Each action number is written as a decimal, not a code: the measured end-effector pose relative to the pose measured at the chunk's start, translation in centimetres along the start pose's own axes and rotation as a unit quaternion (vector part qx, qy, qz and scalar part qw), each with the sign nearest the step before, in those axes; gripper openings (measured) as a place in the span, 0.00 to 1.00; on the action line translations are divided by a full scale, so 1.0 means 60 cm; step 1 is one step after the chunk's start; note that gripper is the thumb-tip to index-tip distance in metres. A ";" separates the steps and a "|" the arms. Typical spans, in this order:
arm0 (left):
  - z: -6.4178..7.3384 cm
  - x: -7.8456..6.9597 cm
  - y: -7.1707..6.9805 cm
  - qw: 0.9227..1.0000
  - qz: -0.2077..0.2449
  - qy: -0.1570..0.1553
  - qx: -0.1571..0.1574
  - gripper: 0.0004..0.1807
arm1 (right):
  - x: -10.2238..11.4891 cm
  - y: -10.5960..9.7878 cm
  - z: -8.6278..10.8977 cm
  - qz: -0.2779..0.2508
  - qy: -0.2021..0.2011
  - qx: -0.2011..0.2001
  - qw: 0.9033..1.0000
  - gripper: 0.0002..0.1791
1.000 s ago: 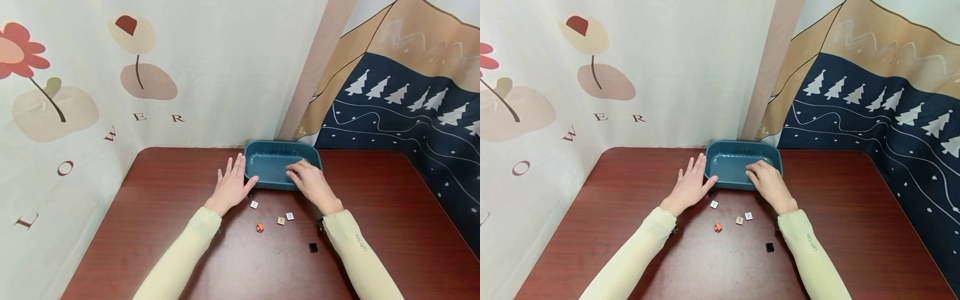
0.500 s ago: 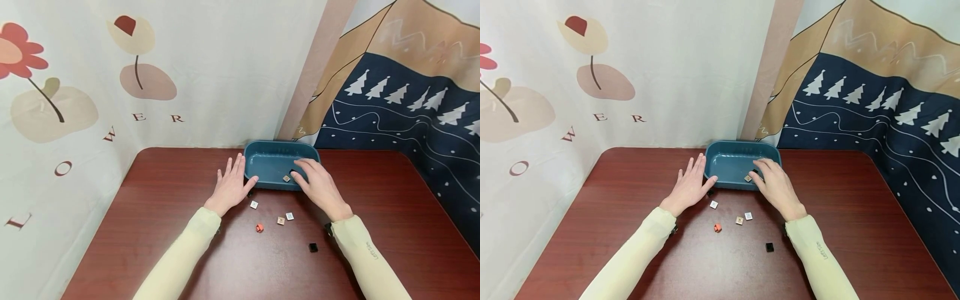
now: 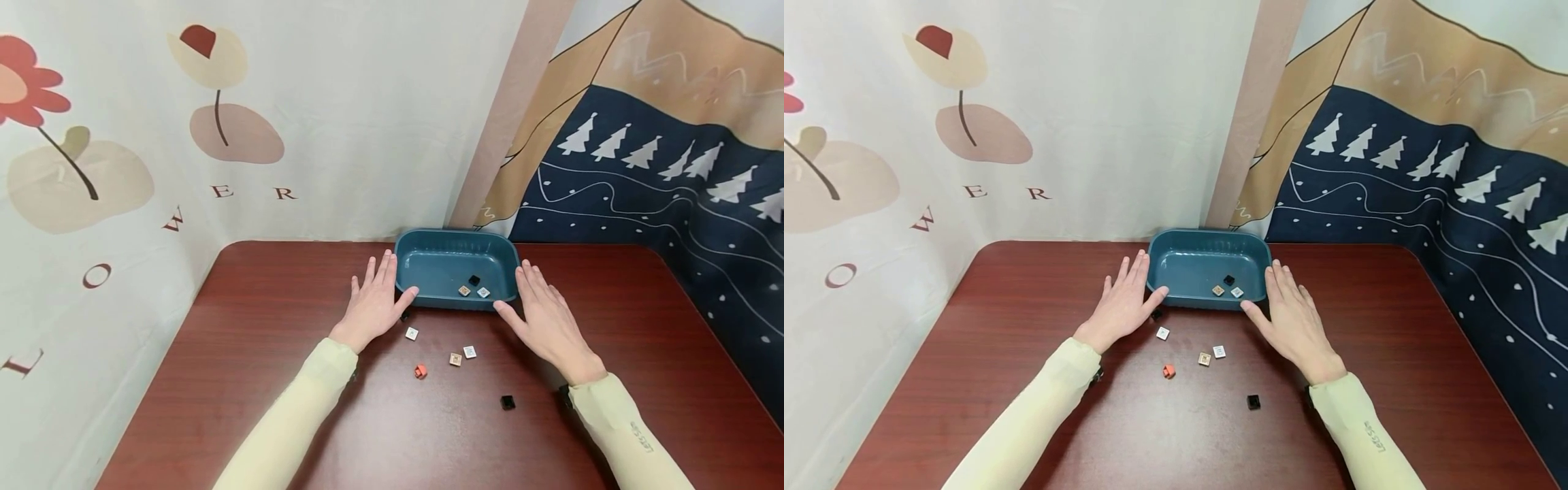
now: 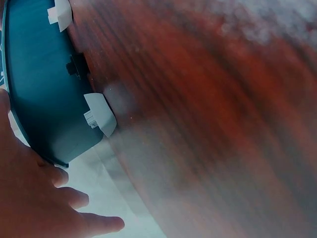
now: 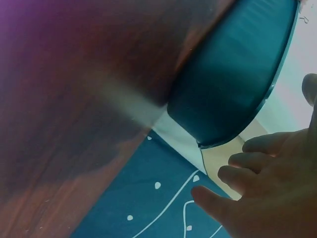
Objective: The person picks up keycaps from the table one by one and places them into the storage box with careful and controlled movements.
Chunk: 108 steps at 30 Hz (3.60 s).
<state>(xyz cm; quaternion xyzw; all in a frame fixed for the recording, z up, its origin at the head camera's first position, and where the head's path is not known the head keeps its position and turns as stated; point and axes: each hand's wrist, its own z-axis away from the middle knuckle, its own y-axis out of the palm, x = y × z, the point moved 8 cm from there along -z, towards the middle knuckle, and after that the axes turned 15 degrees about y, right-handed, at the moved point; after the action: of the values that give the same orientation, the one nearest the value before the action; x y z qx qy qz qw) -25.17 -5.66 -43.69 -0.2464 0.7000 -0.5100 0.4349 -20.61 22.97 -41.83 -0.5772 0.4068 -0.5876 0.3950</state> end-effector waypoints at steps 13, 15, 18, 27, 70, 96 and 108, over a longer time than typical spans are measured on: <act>0.002 0.003 -0.001 1.000 0.001 -0.005 0.002 0.50 | -0.007 0.014 0.005 0.006 -0.012 0.019 1.000 0.51; 0.004 0.004 -0.002 1.000 -0.002 -0.009 0.006 0.50 | -0.006 0.015 0.005 0.008 -0.014 0.022 1.000 0.51; 0.007 0.006 -0.007 1.000 0.000 -0.013 0.005 0.51 | -0.006 0.015 0.005 0.010 -0.016 0.025 1.000 0.51; 0.038 0.030 -0.052 0.999 0.024 0.000 -0.027 0.47 | -0.011 0.016 0.007 0.014 -0.012 0.038 0.999 0.51; 0.102 -0.014 -0.013 0.950 -0.062 0.286 0.109 0.22 | -0.008 0.015 0.008 0.023 -0.021 0.053 0.998 0.52; 0.099 -0.046 -0.101 0.929 -0.066 0.358 -0.063 0.13 | -0.006 0.011 0.008 0.015 -0.026 0.053 0.998 0.50; 0.072 -0.073 -0.147 0.923 -0.030 0.343 -0.173 0.14 | -0.006 0.012 0.008 0.012 -0.025 0.054 0.998 0.50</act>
<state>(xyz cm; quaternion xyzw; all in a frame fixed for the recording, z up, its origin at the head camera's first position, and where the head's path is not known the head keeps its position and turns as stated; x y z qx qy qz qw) -20.13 -7.51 -34.39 -0.1484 0.8759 -0.4473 0.1036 -20.11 23.04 -42.62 -0.5649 0.3710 -0.5894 0.4425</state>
